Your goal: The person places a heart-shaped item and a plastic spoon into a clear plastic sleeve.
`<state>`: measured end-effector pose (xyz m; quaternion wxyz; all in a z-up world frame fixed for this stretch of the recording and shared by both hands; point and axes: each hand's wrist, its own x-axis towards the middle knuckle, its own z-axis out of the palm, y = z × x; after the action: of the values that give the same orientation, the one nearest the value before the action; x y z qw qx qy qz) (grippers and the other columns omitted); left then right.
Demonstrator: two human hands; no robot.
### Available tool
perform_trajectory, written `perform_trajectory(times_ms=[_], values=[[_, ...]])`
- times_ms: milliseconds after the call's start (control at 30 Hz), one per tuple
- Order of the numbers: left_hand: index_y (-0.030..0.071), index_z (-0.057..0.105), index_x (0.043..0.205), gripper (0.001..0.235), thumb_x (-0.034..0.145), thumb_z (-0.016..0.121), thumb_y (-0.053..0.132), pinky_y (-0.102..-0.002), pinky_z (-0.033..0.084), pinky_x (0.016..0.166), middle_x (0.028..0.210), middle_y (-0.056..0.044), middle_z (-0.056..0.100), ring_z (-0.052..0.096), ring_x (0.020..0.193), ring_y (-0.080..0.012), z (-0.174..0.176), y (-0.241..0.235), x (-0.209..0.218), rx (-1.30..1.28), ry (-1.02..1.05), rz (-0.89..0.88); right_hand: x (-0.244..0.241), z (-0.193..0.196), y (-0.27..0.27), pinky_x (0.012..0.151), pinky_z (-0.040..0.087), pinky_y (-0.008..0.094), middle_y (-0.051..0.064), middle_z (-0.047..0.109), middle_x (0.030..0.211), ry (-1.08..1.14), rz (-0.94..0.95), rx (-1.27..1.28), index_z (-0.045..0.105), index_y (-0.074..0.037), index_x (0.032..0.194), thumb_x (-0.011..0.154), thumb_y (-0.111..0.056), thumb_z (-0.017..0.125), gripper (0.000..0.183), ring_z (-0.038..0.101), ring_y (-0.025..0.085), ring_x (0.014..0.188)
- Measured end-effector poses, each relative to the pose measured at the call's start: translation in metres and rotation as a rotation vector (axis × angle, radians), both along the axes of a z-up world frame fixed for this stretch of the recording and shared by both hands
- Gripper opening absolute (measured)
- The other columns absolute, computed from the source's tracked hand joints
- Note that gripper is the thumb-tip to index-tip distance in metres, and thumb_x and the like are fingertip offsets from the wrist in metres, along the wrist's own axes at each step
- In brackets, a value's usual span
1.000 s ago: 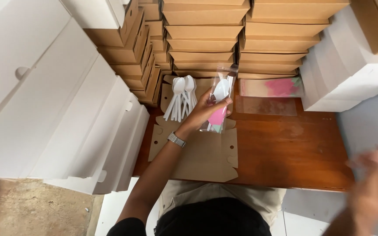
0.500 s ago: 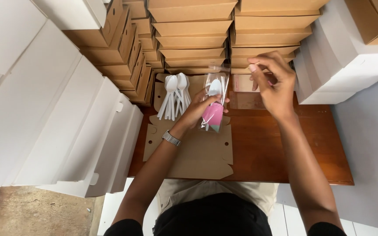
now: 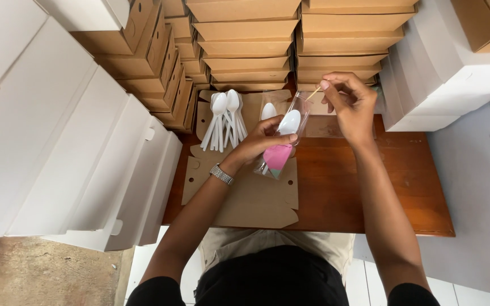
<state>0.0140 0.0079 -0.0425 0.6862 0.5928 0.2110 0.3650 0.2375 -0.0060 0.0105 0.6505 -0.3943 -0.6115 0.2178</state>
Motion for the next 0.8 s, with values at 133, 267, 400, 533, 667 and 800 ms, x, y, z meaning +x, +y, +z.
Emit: perform_trajectory(times_ms=[133, 267, 400, 533, 667, 800], values=[[0.005, 0.066, 0.129, 0.052, 0.084, 0.087, 0.023, -0.04, 0.06, 0.081, 0.109, -0.016, 0.071, 0.068, 0.095, -0.0239, 0.005, 0.0, 0.003, -0.001, 0.023, -0.038, 0.003, -0.002, -0.007, 0.051, 0.053, 0.031, 0.023, 0.069, 0.091, -0.02, 0.004, -0.027, 0.072, 0.005, 0.114, 0.104, 0.008, 0.07, 0.011, 0.067, 0.024, 0.068], [0.008, 0.069, 0.114, 0.037, 0.084, 0.087, 0.022, -0.036, 0.059, 0.08, 0.1, -0.01, 0.071, 0.068, 0.093, -0.0198, 0.005, 0.002, 0.003, -0.012, 0.026, -0.037, 0.008, -0.013, -0.004, 0.055, 0.054, 0.028, 0.019, 0.068, 0.092, -0.026, 0.029, -0.142, 0.072, 0.004, 0.109, 0.101, 0.005, 0.073, 0.008, 0.068, 0.022, 0.073], [0.008, 0.069, 0.11, 0.033, 0.085, 0.085, 0.021, -0.034, 0.06, 0.078, 0.096, -0.01, 0.071, 0.069, 0.09, -0.0189, 0.005, 0.002, 0.003, -0.008, 0.022, -0.03, 0.011, -0.016, -0.005, 0.063, 0.057, 0.033, 0.017, 0.062, 0.101, -0.157, 0.101, -0.182, 0.07, 0.005, 0.106, 0.104, 0.002, 0.07, 0.003, 0.066, 0.025, 0.084], [0.008, 0.068, 0.11, 0.035, 0.084, 0.085, 0.024, -0.037, 0.06, 0.078, 0.095, -0.013, 0.07, 0.068, 0.088, -0.0223, 0.011, 0.004, -0.001, 0.022, 0.032, -0.064, 0.004, -0.008, -0.01, 0.07, 0.058, 0.036, 0.017, 0.057, 0.109, -0.205, 0.127, -0.178, 0.067, 0.007, 0.105, 0.104, 0.003, 0.068, 0.004, 0.062, 0.024, 0.093], [0.005, 0.066, 0.124, 0.048, 0.085, 0.085, 0.025, -0.039, 0.06, 0.08, 0.106, -0.019, 0.07, 0.068, 0.093, -0.0253, 0.008, 0.003, -0.003, 0.009, 0.071, -0.073, 0.0, -0.003, -0.012, 0.082, 0.057, 0.041, 0.019, 0.058, 0.112, -0.241, 0.2, -0.19, 0.068, 0.006, 0.102, 0.102, -0.002, 0.072, 0.009, 0.062, 0.026, 0.102], [0.002, 0.061, 0.135, 0.061, 0.085, 0.086, 0.027, -0.042, 0.06, 0.082, 0.115, -0.024, 0.068, 0.07, 0.096, -0.0296, -0.001, 0.005, 0.0, -0.047, 0.079, -0.102, -0.007, 0.012, -0.021, 0.09, 0.055, 0.047, 0.023, 0.06, 0.109, -0.288, 0.268, -0.198, 0.068, 0.007, 0.098, 0.106, -0.005, 0.066, 0.015, 0.063, 0.03, 0.108]])
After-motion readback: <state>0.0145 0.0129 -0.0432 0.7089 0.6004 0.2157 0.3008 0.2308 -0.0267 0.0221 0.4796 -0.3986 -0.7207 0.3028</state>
